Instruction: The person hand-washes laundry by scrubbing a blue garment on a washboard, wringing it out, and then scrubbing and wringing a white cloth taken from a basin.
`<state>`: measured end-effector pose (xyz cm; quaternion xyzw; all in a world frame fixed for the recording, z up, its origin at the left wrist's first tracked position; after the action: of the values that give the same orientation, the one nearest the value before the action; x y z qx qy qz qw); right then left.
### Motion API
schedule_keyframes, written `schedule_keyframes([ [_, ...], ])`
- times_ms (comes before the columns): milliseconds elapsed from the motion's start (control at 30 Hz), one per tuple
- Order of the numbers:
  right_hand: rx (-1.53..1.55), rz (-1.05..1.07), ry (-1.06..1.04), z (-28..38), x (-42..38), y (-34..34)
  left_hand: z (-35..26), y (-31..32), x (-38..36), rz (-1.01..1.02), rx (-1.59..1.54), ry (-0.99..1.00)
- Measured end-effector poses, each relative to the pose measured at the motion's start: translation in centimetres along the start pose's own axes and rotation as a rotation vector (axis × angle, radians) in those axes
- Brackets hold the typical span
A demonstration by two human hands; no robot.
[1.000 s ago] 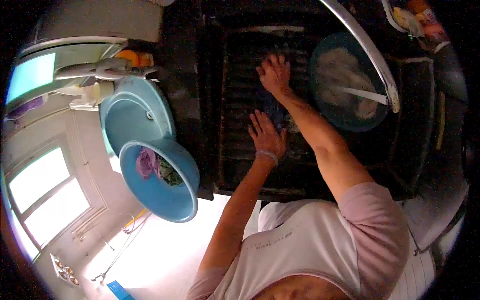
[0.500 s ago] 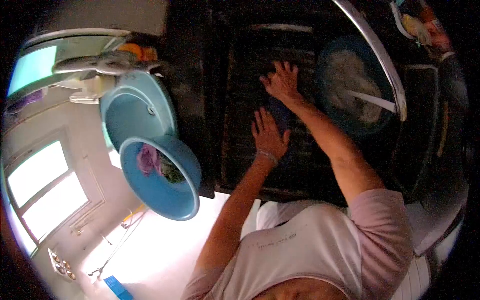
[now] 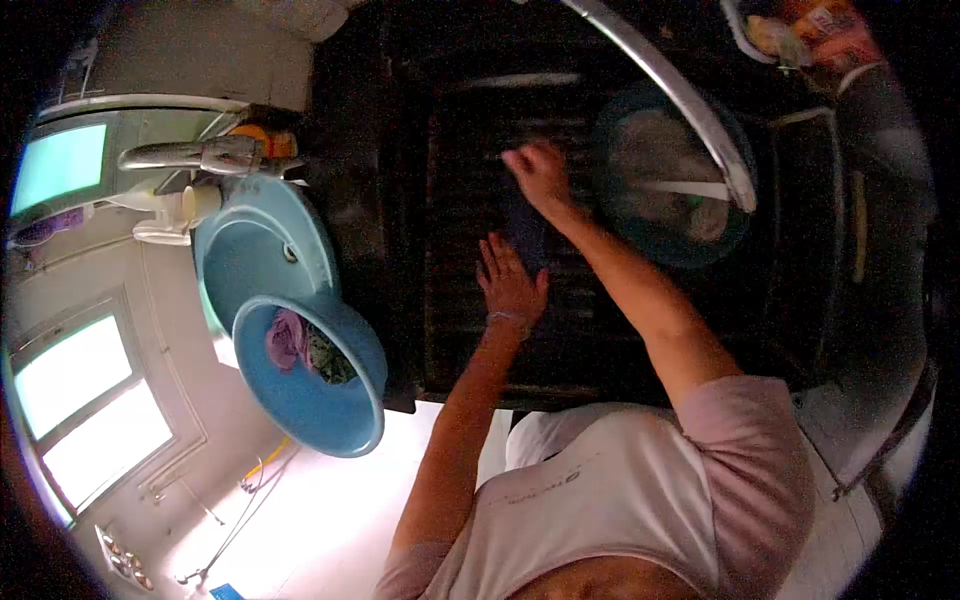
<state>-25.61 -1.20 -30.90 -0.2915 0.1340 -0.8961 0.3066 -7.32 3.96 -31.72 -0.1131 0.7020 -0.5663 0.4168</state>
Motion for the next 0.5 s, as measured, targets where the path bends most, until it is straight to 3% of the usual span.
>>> schedule_keyframes([
  [67,0.776,-0.239,0.966,-2.0,-3.1,-5.3,0.1,0.2,0.1,-0.047,0.014,0.006],
  [100,0.959,-0.320,0.964,-4.1,-3.8,-7.6,0.1,0.1,0.0,-0.069,0.024,0.007],
  [133,1.396,-0.527,1.091,-6.0,-4.4,-9.1,0.2,0.1,0.0,-0.023,-0.008,-0.007],
  [167,1.613,-0.617,1.167,-9.3,-4.7,-9.9,0.3,0.0,0.1,0.023,-0.035,-0.019],
  [200,1.585,-0.579,1.181,-10.6,-3.8,-11.0,0.3,-0.1,0.3,0.067,-0.058,-0.029],
  [300,1.292,-0.320,1.168,-13.9,-2.3,-10.4,1.0,-1.9,0.6,-0.234,-0.088,-0.103],
  [367,0.794,-0.008,1.009,-13.0,-1.8,-9.5,-0.1,-5.5,0.7,-0.327,-0.152,-0.053],
  [400,0.434,0.177,0.843,-10.2,-1.1,-9.0,-0.5,-7.5,1.0,-0.373,-0.183,-0.032],
  [467,0.174,0.521,0.558,-2.0,0.2,-8.1,-1.2,-10.1,2.0,-0.528,-0.198,-0.002],
  [500,0.249,0.664,0.592,0.8,-0.5,-7.5,-1.6,-11.2,2.5,-0.606,-0.210,0.018],
])
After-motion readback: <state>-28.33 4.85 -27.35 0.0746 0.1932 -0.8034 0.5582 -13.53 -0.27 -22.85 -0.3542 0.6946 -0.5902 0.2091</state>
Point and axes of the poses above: each hand's wrist, its own x-axis towards the middle knuckle, its own y-axis out of the palm, z = x × y, the point moved 6 cm from there along x, towards the middle knuckle, and after that the axes turned 5 degrees about x, right-handed, at the moved point
